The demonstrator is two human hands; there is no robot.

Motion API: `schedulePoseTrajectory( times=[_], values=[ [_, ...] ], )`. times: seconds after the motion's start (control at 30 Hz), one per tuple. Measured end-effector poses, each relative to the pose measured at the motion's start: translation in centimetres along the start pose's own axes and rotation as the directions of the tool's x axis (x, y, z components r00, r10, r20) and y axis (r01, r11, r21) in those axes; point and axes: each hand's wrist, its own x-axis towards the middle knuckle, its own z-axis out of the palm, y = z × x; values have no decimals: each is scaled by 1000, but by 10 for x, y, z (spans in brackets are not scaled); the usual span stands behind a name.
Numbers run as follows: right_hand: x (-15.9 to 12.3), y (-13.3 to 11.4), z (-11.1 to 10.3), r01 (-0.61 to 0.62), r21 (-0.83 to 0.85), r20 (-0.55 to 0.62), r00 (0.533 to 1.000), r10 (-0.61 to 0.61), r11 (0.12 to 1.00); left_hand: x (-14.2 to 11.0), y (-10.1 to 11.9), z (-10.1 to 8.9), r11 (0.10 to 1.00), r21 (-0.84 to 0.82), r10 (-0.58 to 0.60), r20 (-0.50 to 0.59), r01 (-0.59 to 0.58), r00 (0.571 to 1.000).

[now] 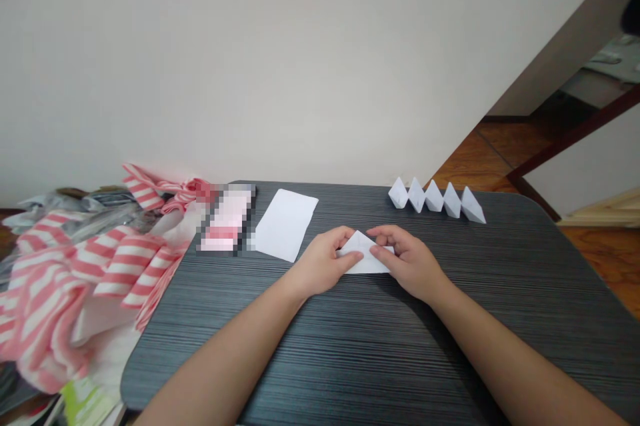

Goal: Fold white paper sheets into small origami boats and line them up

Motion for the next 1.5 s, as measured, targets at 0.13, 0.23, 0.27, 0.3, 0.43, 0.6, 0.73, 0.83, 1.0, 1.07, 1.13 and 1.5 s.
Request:
schedulePoseTrajectory(
  times=[0.13,0.23,0.27,0.3,0.43,0.6,0.73,0.83,1.0,1.07,1.13,1.5],
  values=[
    [-1,-1,0,-119,96,99,989,109,988,0,-2,1,996,-85,-20,1,20,1000],
    [-1,-6,-4,-163,2,177,971,161,987,0,-2,0,996,-89,-21,4,21,1000],
    [-1,-7,-5,-157,-32,198,967,160,987,0,-1,0,996,-86,-22,10,23,1000],
    [-1,-9,-7,-149,-53,217,964,157,987,0,-1,-1,996,-83,-23,17,24,1000],
    [0,-11,-9,-162,-33,263,951,165,986,0,-1,-1,998,-66,-22,34,24,999],
    [0,-9,-8,-176,-6,257,951,172,984,0,-1,-1,998,-56,-34,30,35,999],
    [0,-9,-7,-160,-48,237,957,167,986,-1,1,0,999,-10,-35,8,35,999],
    [0,-12,-7,-169,-58,246,953,178,984,-2,4,0,999,17,-30,-5,30,1000],
    [0,-16,-7,-188,-28,259,947,189,982,-2,5,0,999,26,-21,3,21,1000],
    [0,-16,-8,-194,-16,263,946,191,981,-2,5,-1,999,33,-9,1,9,1000],
    [0,-16,-8,-203,3,255,947,196,979,-1,4,-1,999,33,3,-10,-2,1000],
    [1,-15,-8,-194,-25,212,958,195,981,0,5,-2,998,60,1,-52,3,999]
  ],
)
